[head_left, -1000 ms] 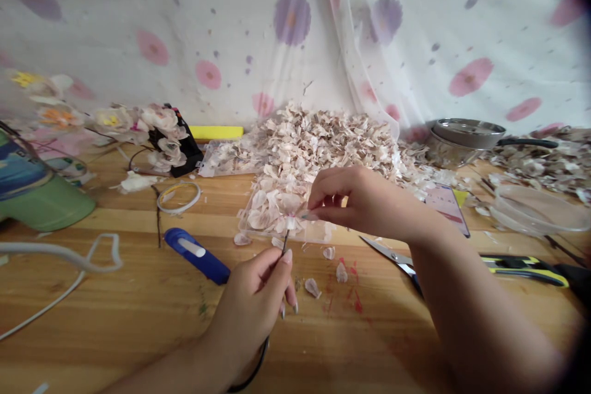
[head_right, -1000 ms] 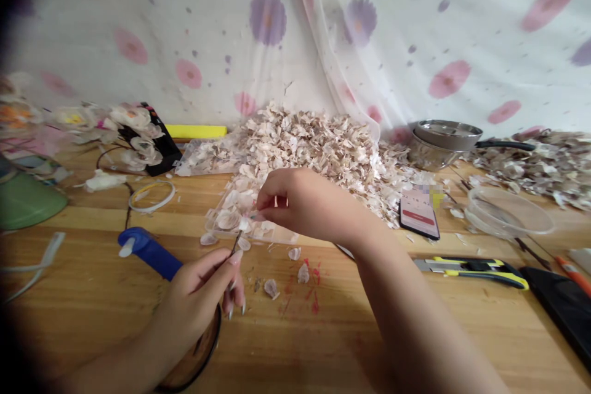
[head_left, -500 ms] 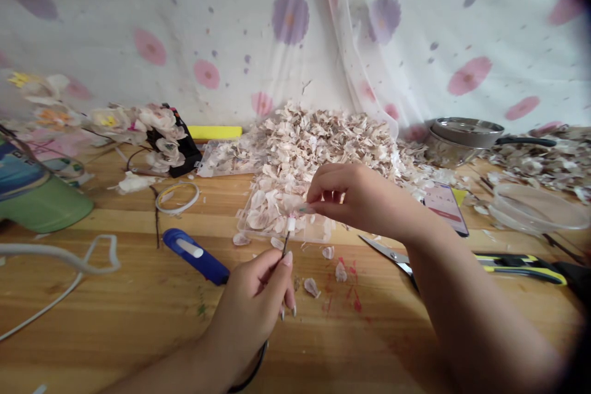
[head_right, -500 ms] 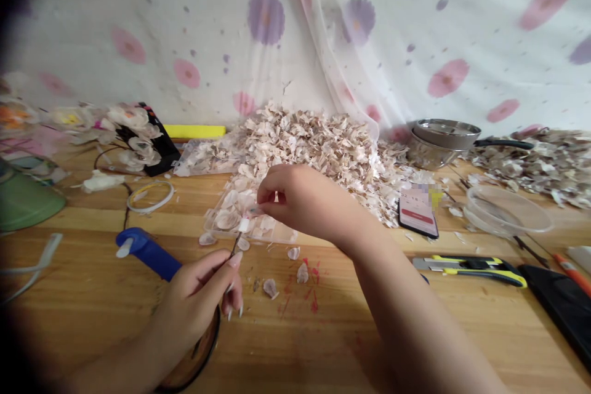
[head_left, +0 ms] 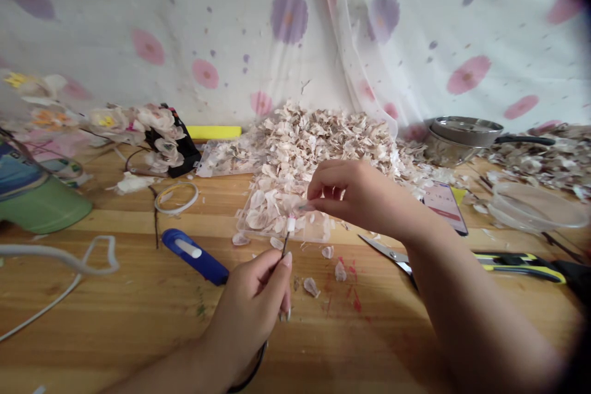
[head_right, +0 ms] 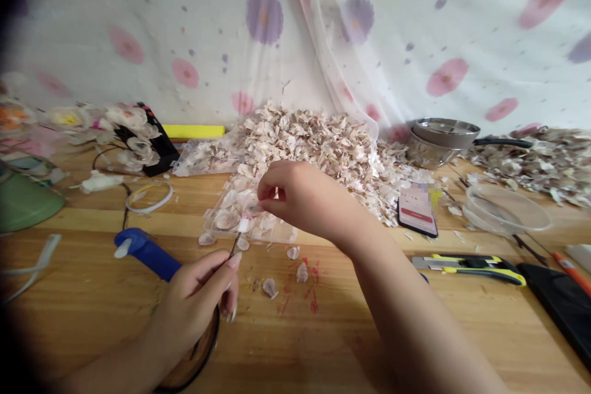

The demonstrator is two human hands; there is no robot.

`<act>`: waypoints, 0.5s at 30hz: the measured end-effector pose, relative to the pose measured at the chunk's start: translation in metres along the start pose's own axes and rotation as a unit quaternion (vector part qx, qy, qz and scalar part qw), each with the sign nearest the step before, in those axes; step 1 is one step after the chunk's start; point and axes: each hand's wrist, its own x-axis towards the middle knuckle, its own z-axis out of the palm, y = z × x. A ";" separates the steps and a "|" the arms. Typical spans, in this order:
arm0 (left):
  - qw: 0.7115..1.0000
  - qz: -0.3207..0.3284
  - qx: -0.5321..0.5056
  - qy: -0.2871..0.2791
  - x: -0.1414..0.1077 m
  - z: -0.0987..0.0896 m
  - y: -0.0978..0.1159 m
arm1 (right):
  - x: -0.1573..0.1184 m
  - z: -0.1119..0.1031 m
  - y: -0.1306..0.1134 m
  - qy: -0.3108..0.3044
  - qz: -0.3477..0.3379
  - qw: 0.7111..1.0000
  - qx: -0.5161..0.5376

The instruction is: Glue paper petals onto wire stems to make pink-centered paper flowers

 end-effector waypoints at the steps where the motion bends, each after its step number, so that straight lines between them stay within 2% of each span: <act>1: 1.000 -0.001 0.001 0.000 0.000 0.000 0.000 | 0.000 0.000 0.000 0.000 -0.001 1.000 0.000; 15: 0.999 -0.001 0.047 -0.015 -0.002 -0.002 -0.001 | -0.001 -0.002 0.000 -0.019 0.033 0.999 -0.018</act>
